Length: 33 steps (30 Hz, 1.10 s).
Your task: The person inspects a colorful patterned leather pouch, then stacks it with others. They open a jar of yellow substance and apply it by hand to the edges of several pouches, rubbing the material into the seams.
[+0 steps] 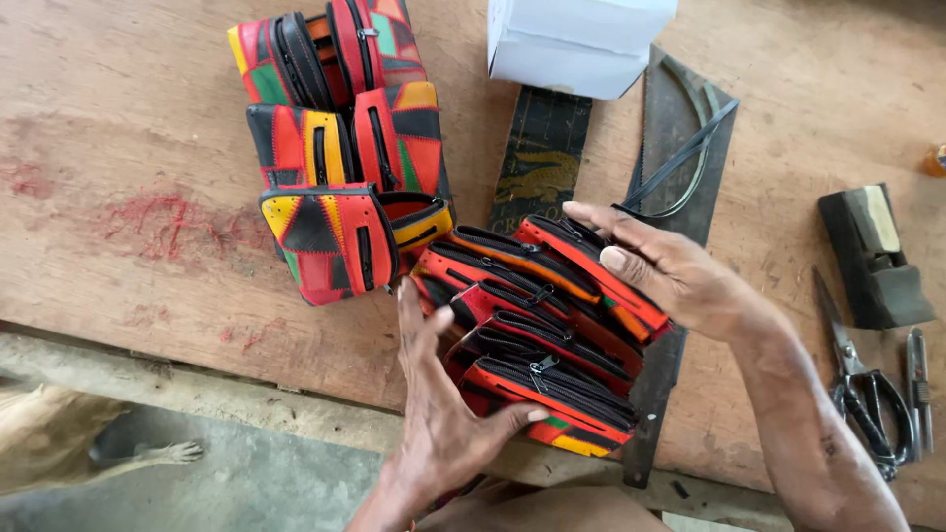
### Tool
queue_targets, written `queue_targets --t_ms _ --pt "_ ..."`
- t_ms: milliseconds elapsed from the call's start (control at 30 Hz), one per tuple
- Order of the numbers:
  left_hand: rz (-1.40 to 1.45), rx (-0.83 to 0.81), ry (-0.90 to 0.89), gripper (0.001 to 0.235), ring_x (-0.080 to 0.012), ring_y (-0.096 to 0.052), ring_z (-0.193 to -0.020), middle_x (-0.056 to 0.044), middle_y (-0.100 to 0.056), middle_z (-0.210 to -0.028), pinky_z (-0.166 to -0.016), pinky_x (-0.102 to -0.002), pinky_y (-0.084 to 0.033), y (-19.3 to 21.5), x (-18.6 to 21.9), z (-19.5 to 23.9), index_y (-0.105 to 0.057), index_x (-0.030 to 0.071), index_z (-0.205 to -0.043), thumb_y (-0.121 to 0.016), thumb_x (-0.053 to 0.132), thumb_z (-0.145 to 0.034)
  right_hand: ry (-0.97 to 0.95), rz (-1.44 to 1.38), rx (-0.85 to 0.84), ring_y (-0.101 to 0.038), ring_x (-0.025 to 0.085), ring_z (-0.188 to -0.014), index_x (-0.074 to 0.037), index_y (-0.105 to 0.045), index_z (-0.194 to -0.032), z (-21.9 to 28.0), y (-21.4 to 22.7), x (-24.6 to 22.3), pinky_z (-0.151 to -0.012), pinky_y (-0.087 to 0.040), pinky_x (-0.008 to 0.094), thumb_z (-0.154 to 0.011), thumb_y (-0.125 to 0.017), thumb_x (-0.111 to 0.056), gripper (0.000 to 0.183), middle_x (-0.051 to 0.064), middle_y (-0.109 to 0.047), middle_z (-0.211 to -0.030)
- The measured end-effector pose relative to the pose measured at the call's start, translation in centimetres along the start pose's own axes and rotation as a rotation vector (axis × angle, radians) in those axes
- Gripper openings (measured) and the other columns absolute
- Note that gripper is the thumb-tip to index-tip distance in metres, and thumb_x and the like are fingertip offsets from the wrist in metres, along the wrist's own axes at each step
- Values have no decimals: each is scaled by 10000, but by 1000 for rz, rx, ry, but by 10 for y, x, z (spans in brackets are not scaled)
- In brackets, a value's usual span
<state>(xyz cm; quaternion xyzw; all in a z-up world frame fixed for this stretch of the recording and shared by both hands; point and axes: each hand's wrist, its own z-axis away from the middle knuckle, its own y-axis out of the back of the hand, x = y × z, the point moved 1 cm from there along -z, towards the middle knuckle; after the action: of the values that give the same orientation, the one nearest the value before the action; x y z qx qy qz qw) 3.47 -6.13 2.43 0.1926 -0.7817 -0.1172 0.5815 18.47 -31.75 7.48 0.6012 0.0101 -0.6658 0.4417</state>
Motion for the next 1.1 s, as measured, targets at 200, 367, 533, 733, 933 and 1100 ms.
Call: queue_targets --t_ms 200,367,533,733,933,1100 --pt "-38 7 98 1338 -525 -160 -1514 -355 -106 -1620 -1203 -632 -213 -2 9 -5 -169 25 -1535 -957 515 -571 81 37 -48 -652 222 -1265 -140 -497 -1499 3 -2 -57 -1044 -490 340 -1001 -528 -140 499 96 -686 -1388" --pt "-157 -56 167 1216 -527 -181 -1502 -339 -120 -1634 -1197 -634 -193 -22 15 9 -233 21 -1536 -890 597 -691 -17 249 4 -658 247 -1158 -139 -550 -1457 -6 -10 -58 -1016 -508 335 -993 -487 -107 469 125 -665 -1252" --pt "-182 -99 124 1140 -568 -117 -1509 -347 -67 -1634 -1172 -651 -182 -14 14 -4 -257 14 -1529 -834 601 -739 84 416 90 -574 297 -1272 -69 -561 -1421 -28 -7 -70 -1050 -461 383 -991 -542 -149 438 147 -607 -1357" --pt "-422 86 -133 641 -390 -237 -1533 -204 -285 -1661 -1223 -543 -190 24 11 -20 -531 173 -1474 -710 513 -961 169 445 145 -614 308 -1212 -78 -397 -1515 -80 -4 -102 -969 -537 404 -999 -571 -306 590 198 -468 -1474" --pt "-652 242 -181 475 -436 -174 -1531 -203 -266 -1676 -1208 -603 -58 35 -4 -92 -640 226 -1440 -699 455 -1028 108 493 125 -471 417 -1297 -139 -128 -1630 -205 -22 -89 -1062 -401 509 -1034 -527 -508 806 292 -299 -1522" --pt "-666 278 99 500 -465 -177 -1532 -221 -307 -1646 -1211 -687 -69 58 -31 -119 -673 89 -1260 -756 414 -888 327 433 129 -371 451 -1442 -148 -176 -1662 -285 -73 -71 -1242 -253 525 -1107 -462 -511 722 260 -385 -1595"
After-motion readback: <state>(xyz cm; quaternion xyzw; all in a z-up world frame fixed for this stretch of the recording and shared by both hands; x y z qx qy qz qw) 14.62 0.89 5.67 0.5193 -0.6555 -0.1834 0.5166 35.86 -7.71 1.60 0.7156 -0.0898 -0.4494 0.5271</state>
